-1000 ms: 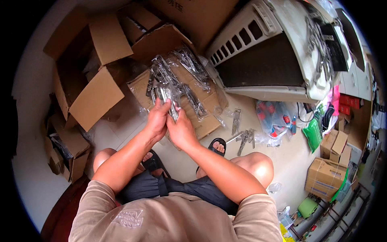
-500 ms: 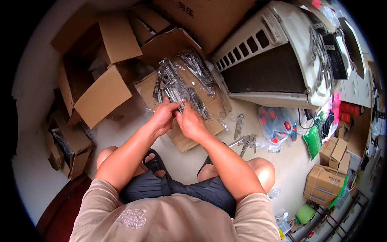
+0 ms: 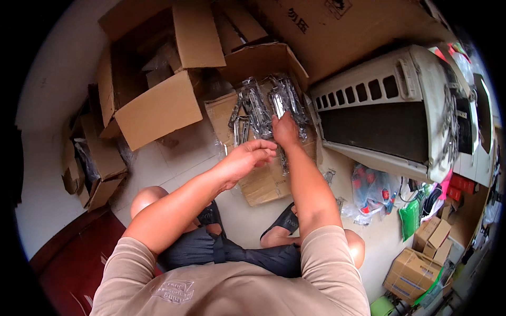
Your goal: The person takes metal hinges out of a cardboard box and removes them from their plastic sleeves. They سپس open and close the hinges to verify their mechanical movement.
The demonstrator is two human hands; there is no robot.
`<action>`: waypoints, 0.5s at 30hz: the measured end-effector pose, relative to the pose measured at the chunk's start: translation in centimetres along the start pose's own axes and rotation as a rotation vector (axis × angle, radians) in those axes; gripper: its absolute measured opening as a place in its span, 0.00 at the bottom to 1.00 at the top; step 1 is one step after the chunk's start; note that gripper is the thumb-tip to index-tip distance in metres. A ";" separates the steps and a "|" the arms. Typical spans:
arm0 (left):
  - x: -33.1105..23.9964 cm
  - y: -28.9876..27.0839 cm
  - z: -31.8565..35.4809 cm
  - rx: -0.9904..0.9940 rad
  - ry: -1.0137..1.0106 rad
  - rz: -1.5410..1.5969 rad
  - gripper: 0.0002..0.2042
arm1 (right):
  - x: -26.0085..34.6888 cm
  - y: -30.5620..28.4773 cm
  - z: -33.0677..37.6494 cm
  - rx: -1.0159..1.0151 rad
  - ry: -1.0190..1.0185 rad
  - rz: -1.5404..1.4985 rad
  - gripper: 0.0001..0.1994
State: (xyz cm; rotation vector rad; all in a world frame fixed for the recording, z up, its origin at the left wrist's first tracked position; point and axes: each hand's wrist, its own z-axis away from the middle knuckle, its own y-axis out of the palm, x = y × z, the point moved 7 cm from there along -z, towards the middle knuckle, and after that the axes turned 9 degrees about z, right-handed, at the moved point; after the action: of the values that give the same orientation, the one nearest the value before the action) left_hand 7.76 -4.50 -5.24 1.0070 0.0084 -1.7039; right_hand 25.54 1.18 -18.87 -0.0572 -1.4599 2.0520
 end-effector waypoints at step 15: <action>0.2 0.4 0.4 0.022 -0.033 -0.069 0.15 | -1.3 0.7 1.4 -0.199 -0.039 0.272 0.24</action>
State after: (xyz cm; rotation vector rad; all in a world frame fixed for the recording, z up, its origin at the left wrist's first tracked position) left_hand 7.87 -5.02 -4.91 1.0050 0.0029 -1.7866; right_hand 25.72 -0.79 -19.31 -0.3139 -1.7576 2.1188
